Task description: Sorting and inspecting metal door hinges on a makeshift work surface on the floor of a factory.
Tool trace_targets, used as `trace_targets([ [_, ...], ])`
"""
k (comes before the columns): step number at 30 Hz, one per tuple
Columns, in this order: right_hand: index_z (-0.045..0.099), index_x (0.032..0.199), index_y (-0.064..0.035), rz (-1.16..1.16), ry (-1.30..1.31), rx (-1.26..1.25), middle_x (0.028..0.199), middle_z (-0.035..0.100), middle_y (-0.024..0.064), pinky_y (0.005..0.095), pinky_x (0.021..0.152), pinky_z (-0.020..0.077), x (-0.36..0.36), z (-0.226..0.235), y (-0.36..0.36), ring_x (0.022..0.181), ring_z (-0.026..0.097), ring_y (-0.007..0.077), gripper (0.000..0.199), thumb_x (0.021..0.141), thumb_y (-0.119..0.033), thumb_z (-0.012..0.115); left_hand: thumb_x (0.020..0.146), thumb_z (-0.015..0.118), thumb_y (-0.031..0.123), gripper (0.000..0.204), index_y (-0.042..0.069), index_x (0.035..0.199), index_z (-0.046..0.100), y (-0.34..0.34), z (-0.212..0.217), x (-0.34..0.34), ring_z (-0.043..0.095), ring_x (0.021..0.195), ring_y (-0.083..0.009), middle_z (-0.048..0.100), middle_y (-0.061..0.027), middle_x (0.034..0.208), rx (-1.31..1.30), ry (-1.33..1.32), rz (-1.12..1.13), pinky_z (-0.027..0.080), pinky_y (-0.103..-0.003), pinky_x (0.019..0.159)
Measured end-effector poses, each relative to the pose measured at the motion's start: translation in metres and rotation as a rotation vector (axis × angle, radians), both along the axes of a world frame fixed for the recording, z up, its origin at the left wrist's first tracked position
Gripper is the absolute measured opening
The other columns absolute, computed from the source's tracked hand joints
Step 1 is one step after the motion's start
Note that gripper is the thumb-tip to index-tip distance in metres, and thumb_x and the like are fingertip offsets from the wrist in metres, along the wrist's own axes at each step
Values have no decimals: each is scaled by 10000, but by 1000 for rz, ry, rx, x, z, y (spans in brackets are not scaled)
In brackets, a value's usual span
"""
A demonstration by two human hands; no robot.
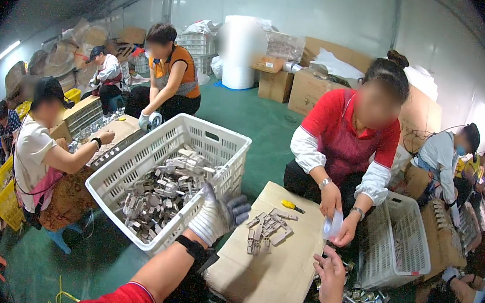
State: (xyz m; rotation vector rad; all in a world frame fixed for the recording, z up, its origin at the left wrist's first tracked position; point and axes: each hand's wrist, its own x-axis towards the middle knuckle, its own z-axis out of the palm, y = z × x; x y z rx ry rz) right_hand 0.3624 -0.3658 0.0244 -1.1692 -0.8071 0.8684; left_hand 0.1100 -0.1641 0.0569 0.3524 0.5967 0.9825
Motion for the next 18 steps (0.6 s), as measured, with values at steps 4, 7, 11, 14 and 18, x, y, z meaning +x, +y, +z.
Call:
trace_targets([
  [4,525,1149,30,-12,-38,-65,1082,578,91,304,838,473,9,-5,-7,951,595,201,330,914,-202,526,713,426,778,994,62,1377,240,-13,-27,31,551,800,-235,503,-159,1201,116,20,-428,479,-364,706],
  [7,560,1107,22,6,-72,-118,1017,608,81,276,812,479,12,-3,-11,917,608,175,296,915,-199,520,790,473,674,692,120,1203,456,-30,-41,53,556,767,-192,577,-61,1013,209,52,-652,481,-343,689],
  [11,565,1072,17,-124,56,-43,1009,615,82,274,787,476,10,3,-8,904,605,160,279,938,-212,482,859,425,612,570,136,1167,486,-40,-64,66,559,820,-221,590,-71,1058,90,349,-715,474,-378,731],
  [14,573,1043,3,-250,172,-5,998,616,76,272,782,472,32,5,-20,880,595,150,251,944,-201,465,860,432,597,594,103,1186,477,-48,-63,108,556,835,-244,588,-94,1060,84,467,-759,473,-393,741],
  [18,582,1008,-16,-327,261,31,976,622,72,267,785,465,45,14,-39,860,589,138,215,945,-183,462,859,432,599,583,100,1154,489,-56,-71,159,554,836,-262,585,-107,1021,72,462,-792,473,-410,738],
])
